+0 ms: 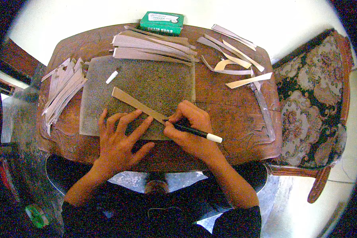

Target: The person marks lines on small wooden strips using a black marker. They repeatedly pick up a strip, draw a line along its length, and place it aside, continuing this process throughout the clip.

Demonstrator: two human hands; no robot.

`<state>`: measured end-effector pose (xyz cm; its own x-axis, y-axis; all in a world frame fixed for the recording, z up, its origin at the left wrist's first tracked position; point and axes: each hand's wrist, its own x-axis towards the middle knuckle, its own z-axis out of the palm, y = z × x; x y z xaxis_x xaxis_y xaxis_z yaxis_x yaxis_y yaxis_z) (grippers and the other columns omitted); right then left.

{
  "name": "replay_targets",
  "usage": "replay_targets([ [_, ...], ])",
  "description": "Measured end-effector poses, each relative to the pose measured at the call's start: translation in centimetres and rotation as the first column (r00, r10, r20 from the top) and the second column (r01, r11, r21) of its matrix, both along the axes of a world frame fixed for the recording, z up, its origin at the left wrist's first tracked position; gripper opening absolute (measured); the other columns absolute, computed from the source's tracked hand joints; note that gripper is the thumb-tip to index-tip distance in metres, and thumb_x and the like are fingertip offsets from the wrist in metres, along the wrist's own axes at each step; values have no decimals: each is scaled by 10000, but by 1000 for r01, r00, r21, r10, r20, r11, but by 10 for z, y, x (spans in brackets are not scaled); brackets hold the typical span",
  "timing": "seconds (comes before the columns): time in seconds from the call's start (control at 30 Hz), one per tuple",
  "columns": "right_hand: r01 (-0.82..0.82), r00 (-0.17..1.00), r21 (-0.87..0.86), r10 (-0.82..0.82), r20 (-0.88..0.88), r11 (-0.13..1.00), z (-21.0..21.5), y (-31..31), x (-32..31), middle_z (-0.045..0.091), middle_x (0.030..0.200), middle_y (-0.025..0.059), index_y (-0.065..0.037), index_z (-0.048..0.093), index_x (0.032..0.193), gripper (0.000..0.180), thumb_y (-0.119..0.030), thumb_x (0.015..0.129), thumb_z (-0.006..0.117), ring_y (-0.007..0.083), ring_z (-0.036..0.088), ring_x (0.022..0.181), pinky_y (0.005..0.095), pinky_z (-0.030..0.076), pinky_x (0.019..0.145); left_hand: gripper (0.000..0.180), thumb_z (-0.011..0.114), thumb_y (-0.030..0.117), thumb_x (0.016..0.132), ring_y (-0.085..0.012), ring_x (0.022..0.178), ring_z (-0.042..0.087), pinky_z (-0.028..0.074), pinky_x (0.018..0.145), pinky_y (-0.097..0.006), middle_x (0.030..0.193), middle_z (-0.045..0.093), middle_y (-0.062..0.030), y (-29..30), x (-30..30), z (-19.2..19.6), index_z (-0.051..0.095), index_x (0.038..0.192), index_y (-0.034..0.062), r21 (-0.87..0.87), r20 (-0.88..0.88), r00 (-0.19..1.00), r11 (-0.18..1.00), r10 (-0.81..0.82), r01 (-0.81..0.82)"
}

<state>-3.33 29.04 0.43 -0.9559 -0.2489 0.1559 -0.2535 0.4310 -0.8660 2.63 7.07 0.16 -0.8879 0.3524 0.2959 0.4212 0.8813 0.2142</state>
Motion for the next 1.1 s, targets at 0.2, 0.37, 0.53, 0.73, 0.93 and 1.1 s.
replay_targets([
  [0.2,-29,999,60,30,-19,998,2,2,-1,658,765,93,-18,570,745,193,-44,736,761,150,633,694,283,492,634,597,733,500,810,-264,1188,461,219,1132,-633,1346,537,-20,0,0,-1,638,1343,249,10,-2,1000,1000,-5,5],
  [0.37,-25,999,64,27,-32,998,4,1,0,654,763,93,-19,568,740,193,-40,735,760,153,632,696,285,490,635,609,740,496,805,-266,1190,460,223,1130,-633,1345,535,-21,0,0,-1,632,1351,250,11,5,1000,1000,-7,7],
  [0.53,-18,999,62,20,-38,998,3,0,0,649,761,89,-20,568,742,194,-38,739,762,151,626,698,286,485,632,611,742,492,803,-269,1195,459,225,1131,-634,1342,534,-23,0,0,0,630,1353,250,4,9,1000,1000,-4,3],
  [0.73,-25,999,42,27,-29,999,3,0,0,651,762,81,-24,569,752,190,-40,748,758,140,616,691,285,484,628,603,741,487,805,-270,1201,456,224,1130,-636,1342,535,-23,1,0,1,633,1349,250,6,14,1000,1000,1,-1],
  [0.93,16,994,-54,-10,106,998,10,5,2,642,816,53,-35,574,793,174,-25,759,745,115,600,752,255,475,675,599,732,494,813,-267,1205,454,216,1133,-636,1354,533,-17,0,0,1,629,1351,252,6,7,1000,1000,2,-2],
  [1.1,-24,993,-169,43,110,985,19,7,4,618,892,61,-38,578,855,186,-7,760,735,128,603,826,257,485,725,584,721,499,826,-267,1210,453,209,1137,-638,1357,533,-17,0,0,-1,630,1346,249,7,14,1000,1000,6,-6],
])
